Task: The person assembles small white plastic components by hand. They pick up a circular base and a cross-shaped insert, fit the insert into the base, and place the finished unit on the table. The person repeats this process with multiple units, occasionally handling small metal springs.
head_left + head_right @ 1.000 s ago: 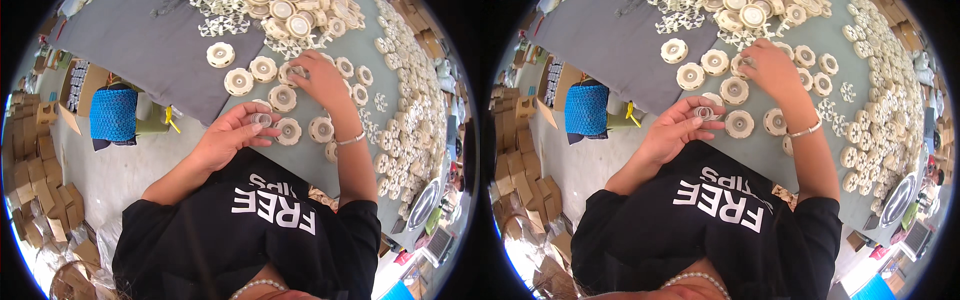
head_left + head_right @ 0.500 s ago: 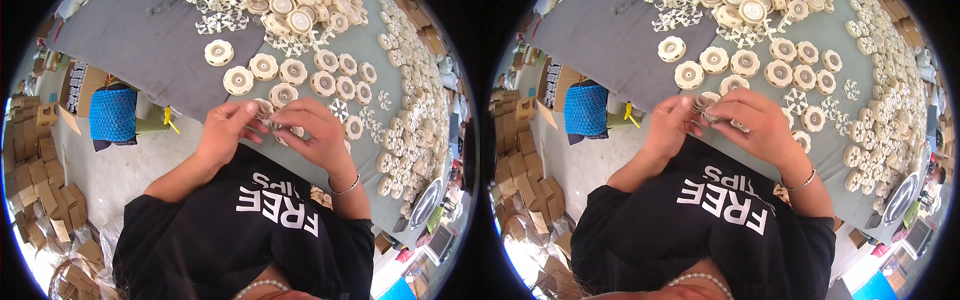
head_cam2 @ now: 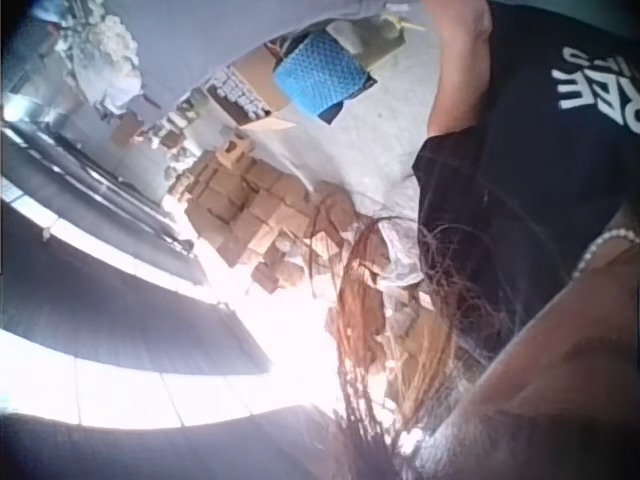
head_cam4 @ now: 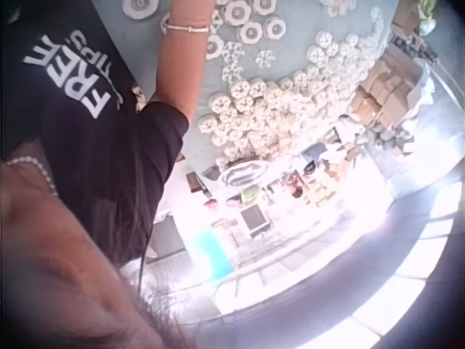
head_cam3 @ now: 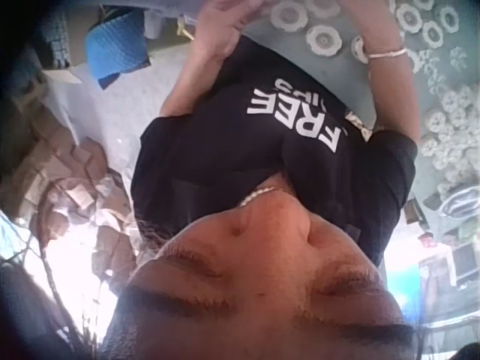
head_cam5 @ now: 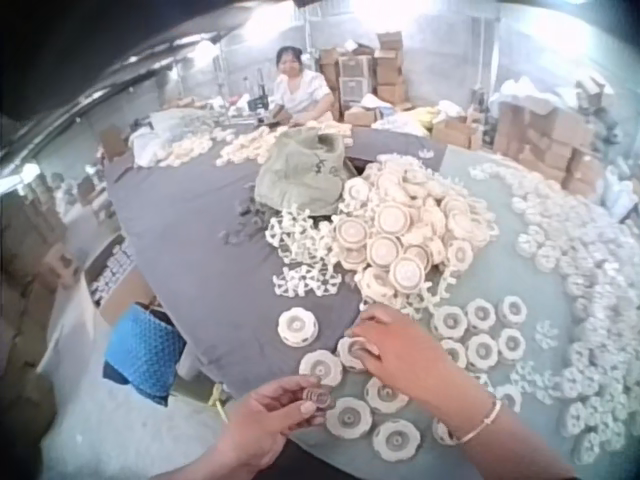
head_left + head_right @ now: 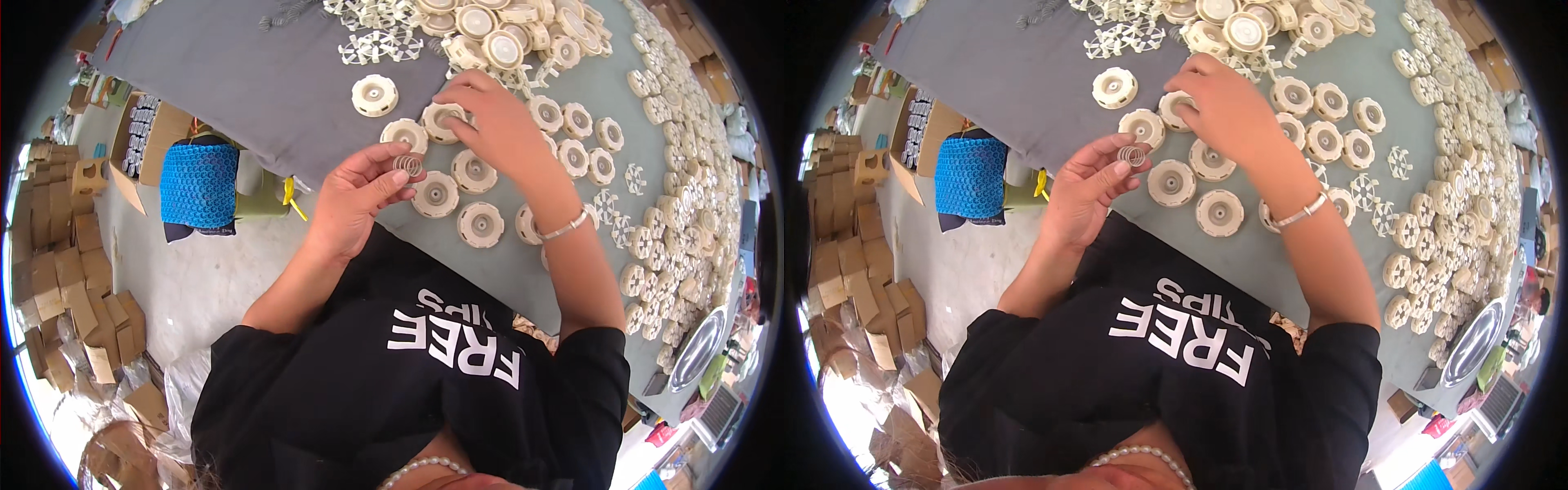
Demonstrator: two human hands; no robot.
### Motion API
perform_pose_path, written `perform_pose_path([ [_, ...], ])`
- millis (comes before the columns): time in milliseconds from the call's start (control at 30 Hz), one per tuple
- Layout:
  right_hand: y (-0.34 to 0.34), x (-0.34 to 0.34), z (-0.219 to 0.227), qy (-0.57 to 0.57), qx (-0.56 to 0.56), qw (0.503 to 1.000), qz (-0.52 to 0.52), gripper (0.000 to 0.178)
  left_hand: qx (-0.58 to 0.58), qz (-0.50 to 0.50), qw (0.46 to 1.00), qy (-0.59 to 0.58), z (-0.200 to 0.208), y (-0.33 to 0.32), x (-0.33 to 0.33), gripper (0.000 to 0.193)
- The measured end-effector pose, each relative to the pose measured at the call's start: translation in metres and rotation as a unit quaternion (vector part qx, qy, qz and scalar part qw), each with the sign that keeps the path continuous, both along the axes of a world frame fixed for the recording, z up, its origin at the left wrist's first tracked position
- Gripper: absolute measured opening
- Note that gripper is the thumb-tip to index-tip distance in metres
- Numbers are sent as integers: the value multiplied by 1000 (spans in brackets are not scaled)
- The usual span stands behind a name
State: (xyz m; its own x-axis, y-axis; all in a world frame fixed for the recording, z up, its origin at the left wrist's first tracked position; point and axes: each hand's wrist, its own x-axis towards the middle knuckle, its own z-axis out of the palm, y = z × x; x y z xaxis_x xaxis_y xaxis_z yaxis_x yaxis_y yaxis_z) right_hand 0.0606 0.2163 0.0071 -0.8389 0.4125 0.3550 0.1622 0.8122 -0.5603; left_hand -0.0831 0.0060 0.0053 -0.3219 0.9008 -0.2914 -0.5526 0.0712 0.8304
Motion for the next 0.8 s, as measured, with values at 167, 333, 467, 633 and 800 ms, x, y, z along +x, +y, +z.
perform_pose_path([
  [167, -25, 34, 44, 29, -61, 997, 35, 17, 58, 54, 971, 225, -19, 11, -17, 28],
  [333, 7, 112, 61, 68, -79, 984, -144, 16, 52, 36, 797, 601, -25, 38, -24, 31],
  [467, 35, 180, 57, 122, -175, 935, -283, 17, 50, 17, 789, 612, -38, 40, -25, 34],
  [633, 34, 213, 55, 119, -181, 922, -321, 20, 25, -8, 828, 561, -34, 37, -13, 33],
  [800, 24, 211, 41, 115, -222, 922, -297, 18, 75, -40, 800, 594, -26, 35, -1, 37],
])
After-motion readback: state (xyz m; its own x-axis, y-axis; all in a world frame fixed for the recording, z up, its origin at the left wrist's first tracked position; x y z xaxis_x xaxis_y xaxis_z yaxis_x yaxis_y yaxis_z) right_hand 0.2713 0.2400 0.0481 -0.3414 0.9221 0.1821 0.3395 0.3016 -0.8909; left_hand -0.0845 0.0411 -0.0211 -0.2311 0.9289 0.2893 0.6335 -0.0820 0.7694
